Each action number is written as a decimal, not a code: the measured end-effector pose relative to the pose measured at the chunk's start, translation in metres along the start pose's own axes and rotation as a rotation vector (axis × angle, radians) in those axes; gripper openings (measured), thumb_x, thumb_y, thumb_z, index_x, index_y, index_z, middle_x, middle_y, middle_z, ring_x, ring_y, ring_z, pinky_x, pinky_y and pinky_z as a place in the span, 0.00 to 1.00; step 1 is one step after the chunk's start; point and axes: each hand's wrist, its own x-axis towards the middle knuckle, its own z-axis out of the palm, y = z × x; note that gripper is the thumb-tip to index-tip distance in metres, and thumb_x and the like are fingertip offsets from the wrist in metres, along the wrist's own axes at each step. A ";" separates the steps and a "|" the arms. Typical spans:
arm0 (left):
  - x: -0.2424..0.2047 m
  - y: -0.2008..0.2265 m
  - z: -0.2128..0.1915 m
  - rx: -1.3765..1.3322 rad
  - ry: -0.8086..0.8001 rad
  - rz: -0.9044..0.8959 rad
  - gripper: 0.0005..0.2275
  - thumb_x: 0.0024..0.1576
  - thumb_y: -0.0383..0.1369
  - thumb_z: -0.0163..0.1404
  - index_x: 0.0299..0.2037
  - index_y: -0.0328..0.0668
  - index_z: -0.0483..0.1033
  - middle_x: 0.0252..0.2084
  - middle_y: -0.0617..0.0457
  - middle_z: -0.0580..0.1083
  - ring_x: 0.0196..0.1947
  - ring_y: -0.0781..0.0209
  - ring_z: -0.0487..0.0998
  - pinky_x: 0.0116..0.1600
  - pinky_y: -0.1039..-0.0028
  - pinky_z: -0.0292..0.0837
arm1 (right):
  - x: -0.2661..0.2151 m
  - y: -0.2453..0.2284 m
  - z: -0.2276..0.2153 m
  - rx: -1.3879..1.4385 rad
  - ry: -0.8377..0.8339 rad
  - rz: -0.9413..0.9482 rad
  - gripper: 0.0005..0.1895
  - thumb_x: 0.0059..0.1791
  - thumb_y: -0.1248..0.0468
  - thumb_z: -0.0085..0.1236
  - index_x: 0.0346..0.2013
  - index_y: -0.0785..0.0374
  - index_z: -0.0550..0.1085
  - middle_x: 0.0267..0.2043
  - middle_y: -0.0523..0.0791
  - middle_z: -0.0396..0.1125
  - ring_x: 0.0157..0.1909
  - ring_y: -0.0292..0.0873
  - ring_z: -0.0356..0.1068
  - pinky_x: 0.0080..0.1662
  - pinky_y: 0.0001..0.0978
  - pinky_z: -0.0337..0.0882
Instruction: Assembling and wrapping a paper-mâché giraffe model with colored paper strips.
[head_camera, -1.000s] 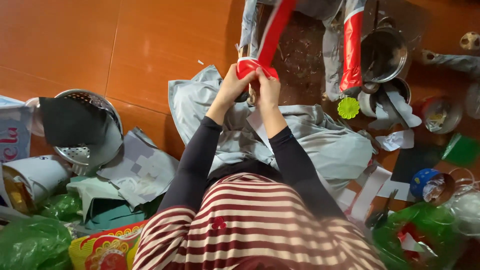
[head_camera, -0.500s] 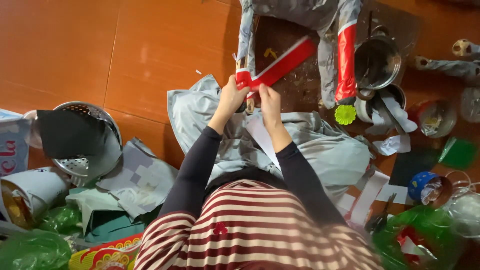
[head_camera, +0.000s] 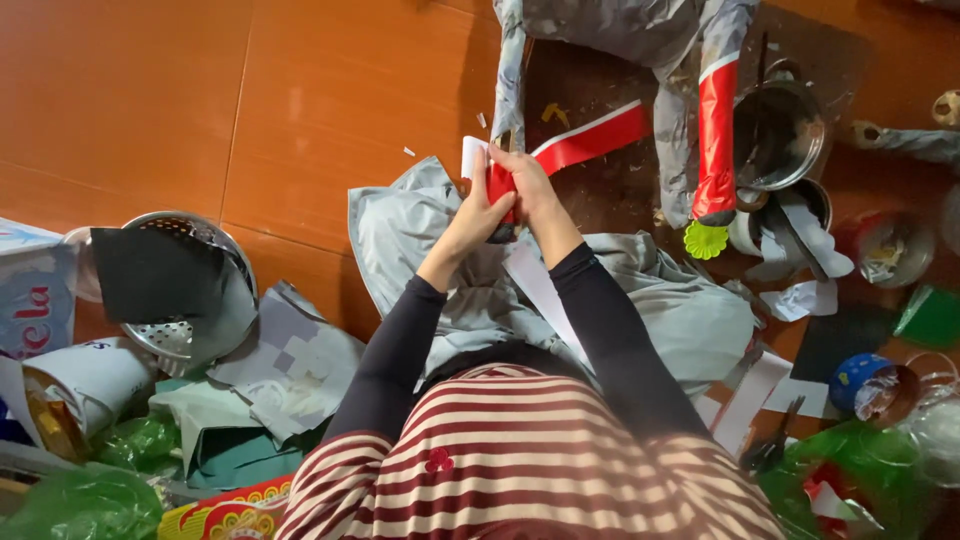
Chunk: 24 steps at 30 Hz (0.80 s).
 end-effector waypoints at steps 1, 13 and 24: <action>-0.005 -0.001 -0.002 -0.070 -0.033 0.132 0.42 0.62 0.34 0.53 0.78 0.40 0.31 0.62 0.28 0.69 0.58 0.40 0.78 0.59 0.62 0.74 | -0.004 0.003 0.002 -0.010 -0.002 -0.039 0.12 0.54 0.57 0.58 0.34 0.64 0.76 0.32 0.44 0.73 0.31 0.39 0.72 0.36 0.31 0.72; 0.017 0.070 -0.069 0.124 0.572 0.490 0.27 0.61 0.21 0.55 0.67 0.47 0.55 0.64 0.38 0.57 0.55 0.41 0.71 0.54 0.59 0.75 | -0.032 0.018 0.040 -0.039 -0.005 -0.251 0.11 0.55 0.59 0.55 0.38 0.66 0.72 0.25 0.46 0.69 0.22 0.37 0.68 0.26 0.27 0.68; 0.024 0.000 -0.028 -0.135 -0.228 0.142 0.19 0.76 0.41 0.37 0.65 0.30 0.59 0.51 0.34 0.72 0.45 0.36 0.76 0.53 0.59 0.71 | -0.006 0.023 -0.005 0.029 0.065 -0.317 0.12 0.57 0.64 0.60 0.50 0.70 0.72 0.41 0.47 0.72 0.37 0.40 0.74 0.39 0.32 0.76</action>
